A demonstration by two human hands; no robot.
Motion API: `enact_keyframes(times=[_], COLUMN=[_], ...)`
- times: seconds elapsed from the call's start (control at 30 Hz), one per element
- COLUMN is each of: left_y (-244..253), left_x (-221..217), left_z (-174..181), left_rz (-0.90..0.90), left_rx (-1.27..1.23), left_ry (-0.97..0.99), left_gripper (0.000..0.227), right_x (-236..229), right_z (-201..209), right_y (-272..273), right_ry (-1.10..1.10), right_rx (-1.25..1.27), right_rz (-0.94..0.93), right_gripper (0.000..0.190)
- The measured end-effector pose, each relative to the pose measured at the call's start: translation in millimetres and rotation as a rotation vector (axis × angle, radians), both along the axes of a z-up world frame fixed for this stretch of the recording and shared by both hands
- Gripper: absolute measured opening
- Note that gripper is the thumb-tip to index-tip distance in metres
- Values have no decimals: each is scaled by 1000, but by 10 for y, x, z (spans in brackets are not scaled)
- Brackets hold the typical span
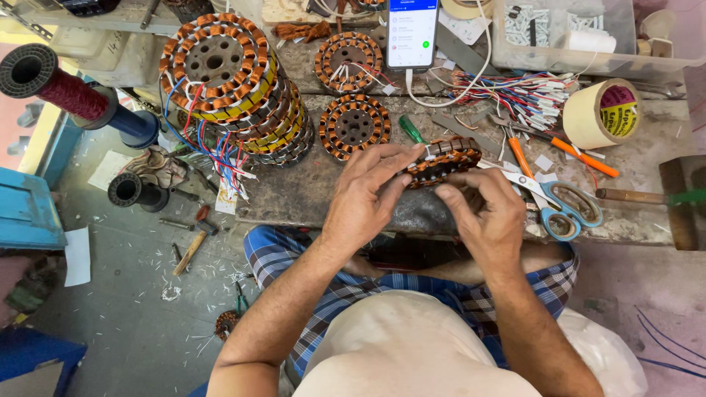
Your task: The person sits on the floor and assembles a motor stator by inserting white insulating spacers into the copper-wound slots. They use a green-handled screwdriver to press the spacers into place and rotate the stator to access different slots.
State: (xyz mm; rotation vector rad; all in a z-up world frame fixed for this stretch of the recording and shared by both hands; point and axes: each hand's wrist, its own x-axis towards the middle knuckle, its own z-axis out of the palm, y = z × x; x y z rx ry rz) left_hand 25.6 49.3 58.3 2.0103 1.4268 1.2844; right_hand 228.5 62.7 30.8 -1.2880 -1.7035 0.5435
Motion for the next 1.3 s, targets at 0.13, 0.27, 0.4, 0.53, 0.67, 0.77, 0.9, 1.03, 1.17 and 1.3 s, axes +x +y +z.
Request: enact_keyframes(times=[0.13, 0.27, 0.4, 0.53, 0.67, 0.77, 0.9, 1.03, 1.17, 1.3], left_y=[11, 17, 18, 19, 18, 7, -10, -9, -15, -17], left_x=[2, -4, -21, -23, -19, -16, 14, 9, 3, 1], left_z=[15, 23, 10, 8, 9, -1, -14, -7, 7, 21], left_rz=[-23, -20, -29, -34, -39, -47, -50, -63, -63, -67], left_rx=[6, 21, 8, -6, -10, -11, -50, -27, -30, -42], left_ry=[-11, -9, -31, -46, -68, -78, -100, -108, -111, -128], left_gripper=[43, 43, 43, 45, 45, 46, 46, 47, 47, 47], right_x=[-95, -105, 7, 142, 264, 337, 250, 60, -61, -28], right_z=[-35, -110, -209, -167, 59, 247, 353, 337, 262, 174], right_y=[68, 55, -112, -230, -241, -221, -194, -64, 89, 98], right_ry=[-103, -14, -56, -339, -525, -496, -212, -122, -82, -39], right_rx=[10, 48, -6, 44, 6, 202, 225, 246, 226, 204], right_rz=[9, 50, 34, 95, 134, 69, -19, 76, 75, 83], right_gripper=[25, 13, 11, 11, 18, 33, 31, 27, 13, 8])
